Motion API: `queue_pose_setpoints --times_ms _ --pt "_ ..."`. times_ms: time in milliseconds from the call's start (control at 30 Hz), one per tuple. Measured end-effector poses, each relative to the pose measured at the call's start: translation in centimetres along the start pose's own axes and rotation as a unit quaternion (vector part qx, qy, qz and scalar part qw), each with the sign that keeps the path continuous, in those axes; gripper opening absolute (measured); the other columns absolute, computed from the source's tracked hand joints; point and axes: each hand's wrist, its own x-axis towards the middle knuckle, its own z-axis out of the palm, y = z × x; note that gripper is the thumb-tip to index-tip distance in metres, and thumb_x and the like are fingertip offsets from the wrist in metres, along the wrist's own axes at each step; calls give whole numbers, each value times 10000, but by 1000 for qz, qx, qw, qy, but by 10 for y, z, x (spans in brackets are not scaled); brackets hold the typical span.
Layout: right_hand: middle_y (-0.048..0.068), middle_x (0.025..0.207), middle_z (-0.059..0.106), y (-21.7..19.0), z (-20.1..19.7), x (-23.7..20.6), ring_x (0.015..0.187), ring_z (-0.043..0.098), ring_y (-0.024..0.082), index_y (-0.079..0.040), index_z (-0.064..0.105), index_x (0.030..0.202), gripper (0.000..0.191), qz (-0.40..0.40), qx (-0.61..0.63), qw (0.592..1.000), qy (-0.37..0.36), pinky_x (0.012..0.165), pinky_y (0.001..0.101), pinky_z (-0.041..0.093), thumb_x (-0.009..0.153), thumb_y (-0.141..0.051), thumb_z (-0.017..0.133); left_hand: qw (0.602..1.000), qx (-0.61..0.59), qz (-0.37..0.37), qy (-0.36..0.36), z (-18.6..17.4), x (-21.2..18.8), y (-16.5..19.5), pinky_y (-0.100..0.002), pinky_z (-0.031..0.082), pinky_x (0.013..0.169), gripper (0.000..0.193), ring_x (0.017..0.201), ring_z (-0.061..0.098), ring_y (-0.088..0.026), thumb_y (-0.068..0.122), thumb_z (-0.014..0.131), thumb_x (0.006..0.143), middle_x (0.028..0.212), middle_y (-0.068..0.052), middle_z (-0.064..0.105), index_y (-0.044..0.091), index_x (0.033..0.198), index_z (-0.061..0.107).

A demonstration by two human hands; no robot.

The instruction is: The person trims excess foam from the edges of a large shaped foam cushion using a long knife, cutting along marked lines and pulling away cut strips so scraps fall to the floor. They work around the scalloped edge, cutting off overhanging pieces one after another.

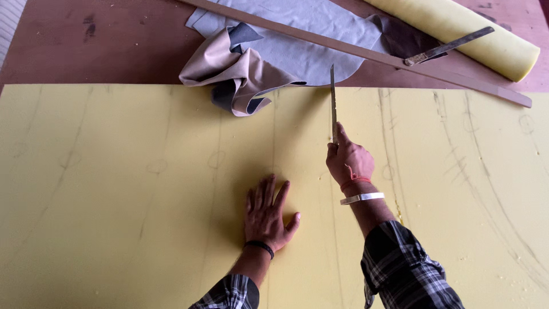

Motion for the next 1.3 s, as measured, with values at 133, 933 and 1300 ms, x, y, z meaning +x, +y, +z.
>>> queue_pose_setpoints --times_ms 133,933,1300 --pt "133 871 754 -6 2 16 750 719 386 -331 491 1500 578 -21 5 1000 12 635 519 559 934 -340 609 1000 7 -2 -3 2 2 -4 -622 88 1204 847 1515 177 -378 534 642 830 1652 -164 215 197 1552 352" --pt "124 737 718 12 13 -93 651 696 376 -350 451 1542 586 -28 -57 998 7 560 512 538 982 -315 619 1000 -28 2 1 6 3 -15 -615 92 1224 865 1542 162 -356 525 663 830 1669 -147 216 226 1574 340" --pt "105 706 708 27 11 -168 618 682 361 -352 472 1534 585 -40 -57 997 20 537 504 529 975 -316 642 1000 -13 10 25 10 3 -18 -618 92 1229 847 1548 182 -337 539 672 824 1679 -124 210 253 1560 366"
